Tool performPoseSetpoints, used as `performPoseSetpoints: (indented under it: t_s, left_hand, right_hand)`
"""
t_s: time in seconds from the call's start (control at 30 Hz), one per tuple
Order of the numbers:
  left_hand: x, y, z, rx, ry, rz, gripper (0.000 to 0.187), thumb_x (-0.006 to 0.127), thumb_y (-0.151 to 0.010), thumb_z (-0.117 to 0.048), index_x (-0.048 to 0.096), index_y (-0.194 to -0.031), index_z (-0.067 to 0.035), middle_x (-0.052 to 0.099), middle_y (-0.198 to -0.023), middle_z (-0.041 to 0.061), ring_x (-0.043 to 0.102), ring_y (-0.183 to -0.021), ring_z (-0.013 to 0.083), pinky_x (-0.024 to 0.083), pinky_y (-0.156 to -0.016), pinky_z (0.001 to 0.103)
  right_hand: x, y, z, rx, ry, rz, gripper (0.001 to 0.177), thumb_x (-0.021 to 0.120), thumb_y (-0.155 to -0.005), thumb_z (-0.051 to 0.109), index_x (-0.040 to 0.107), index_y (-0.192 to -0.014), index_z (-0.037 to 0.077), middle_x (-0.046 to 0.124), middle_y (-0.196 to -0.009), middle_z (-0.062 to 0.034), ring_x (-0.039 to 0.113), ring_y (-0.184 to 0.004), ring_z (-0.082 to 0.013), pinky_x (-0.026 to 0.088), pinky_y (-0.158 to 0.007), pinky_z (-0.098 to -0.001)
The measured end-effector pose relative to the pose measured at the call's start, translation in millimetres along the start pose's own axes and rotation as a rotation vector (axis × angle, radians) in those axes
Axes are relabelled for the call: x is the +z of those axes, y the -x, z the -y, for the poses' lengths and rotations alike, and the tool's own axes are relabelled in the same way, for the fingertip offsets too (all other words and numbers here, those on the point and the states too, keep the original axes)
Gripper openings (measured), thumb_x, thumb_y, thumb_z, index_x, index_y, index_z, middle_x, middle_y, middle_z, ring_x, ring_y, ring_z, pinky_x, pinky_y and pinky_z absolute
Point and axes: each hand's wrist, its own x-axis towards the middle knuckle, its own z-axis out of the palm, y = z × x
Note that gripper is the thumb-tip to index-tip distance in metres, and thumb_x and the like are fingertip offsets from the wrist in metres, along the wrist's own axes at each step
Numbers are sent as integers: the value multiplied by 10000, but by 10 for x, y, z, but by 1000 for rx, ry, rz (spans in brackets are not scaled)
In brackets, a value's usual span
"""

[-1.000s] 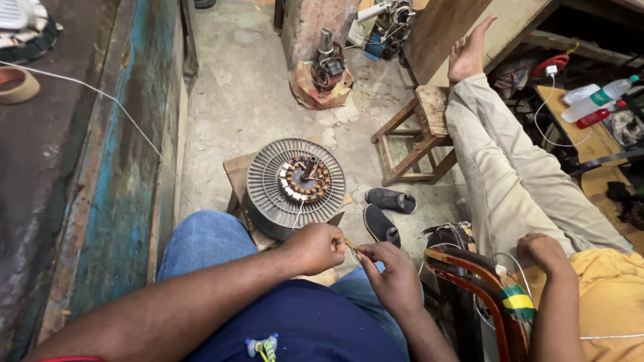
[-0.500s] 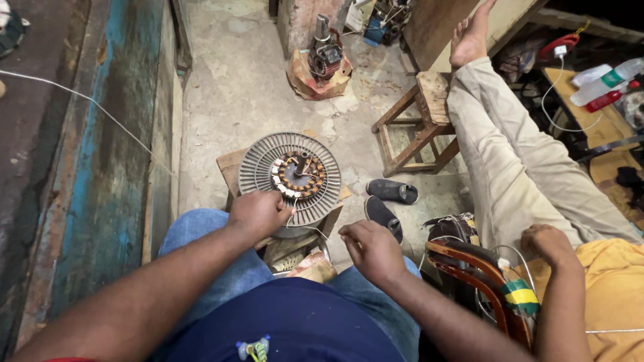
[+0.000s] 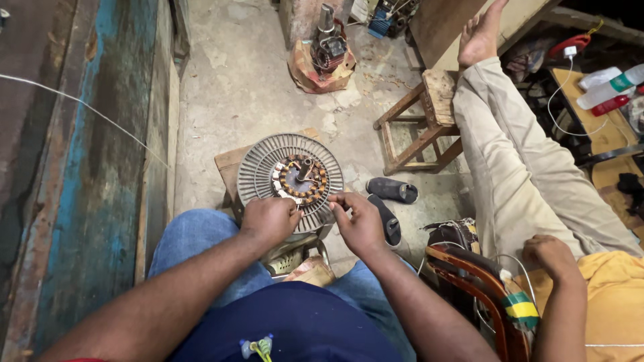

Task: The person winds a thin wire around the slots of a motor stator by hand. They repeatedly thread the wire through the stator slots and pull it taut to form the coil windings.

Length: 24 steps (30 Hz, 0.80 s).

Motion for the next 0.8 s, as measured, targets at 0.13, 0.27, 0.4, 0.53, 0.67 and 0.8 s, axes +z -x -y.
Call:
performPoseSetpoints:
  t_s: [0.13,0.27,0.4,0.53,0.67,0.8]
  left_hand:
    - [17,-10,28,-6,59,-42,217,712,-841,-367,768,-780,-166,734,-723,105,722,-691,321,579,-692,477]
    - [20,-23,78,-17,105,-20,188,695,-850,-329,756,-810,-155,736,-754,117,726,-713,334,580,-714,489]
    - [38,-62,112,-8,158,17,201,703,-855,-339,742,-841,-143,732,-751,128,726,-718,336,580,-716,489]
    - [71,-96,154,-28,212,61,199,712,-857,-338,735,-827,-143,723,-745,113,715,-690,329,571,-674,475]
    - [62,-147,215,-33,278,129,237,737,-846,-361,714,-786,-133,709,-696,76,690,-620,270,534,-604,442]
    - [68,-136,240,-31,299,154,287,758,-849,-367,686,-744,-109,681,-651,69,640,-564,229,492,-565,413]
  right_hand:
    - [37,-67,55,-89,68,-20,123,737,-894,117,747,-1007,69,753,-969,-101,716,-869,-263,554,-783,-356]
    - [57,-98,103,-84,138,-4,121,736,-886,113,744,-1001,81,739,-950,-97,709,-878,-286,549,-770,-380]
    - [63,-92,94,-131,174,-26,121,742,-875,112,738,-993,89,736,-950,-93,703,-890,-288,549,-778,-390]
    - [48,-51,58,-155,205,-31,114,750,-868,114,738,-979,87,739,-949,-97,704,-901,-292,550,-785,-393]
    - [36,-62,60,-166,211,-33,112,757,-860,116,738,-966,84,738,-939,-101,706,-883,-296,552,-771,-395]
    - [45,-61,94,-203,215,-25,122,750,-861,103,739,-981,85,733,-937,-101,705,-866,-298,554,-766,-397]
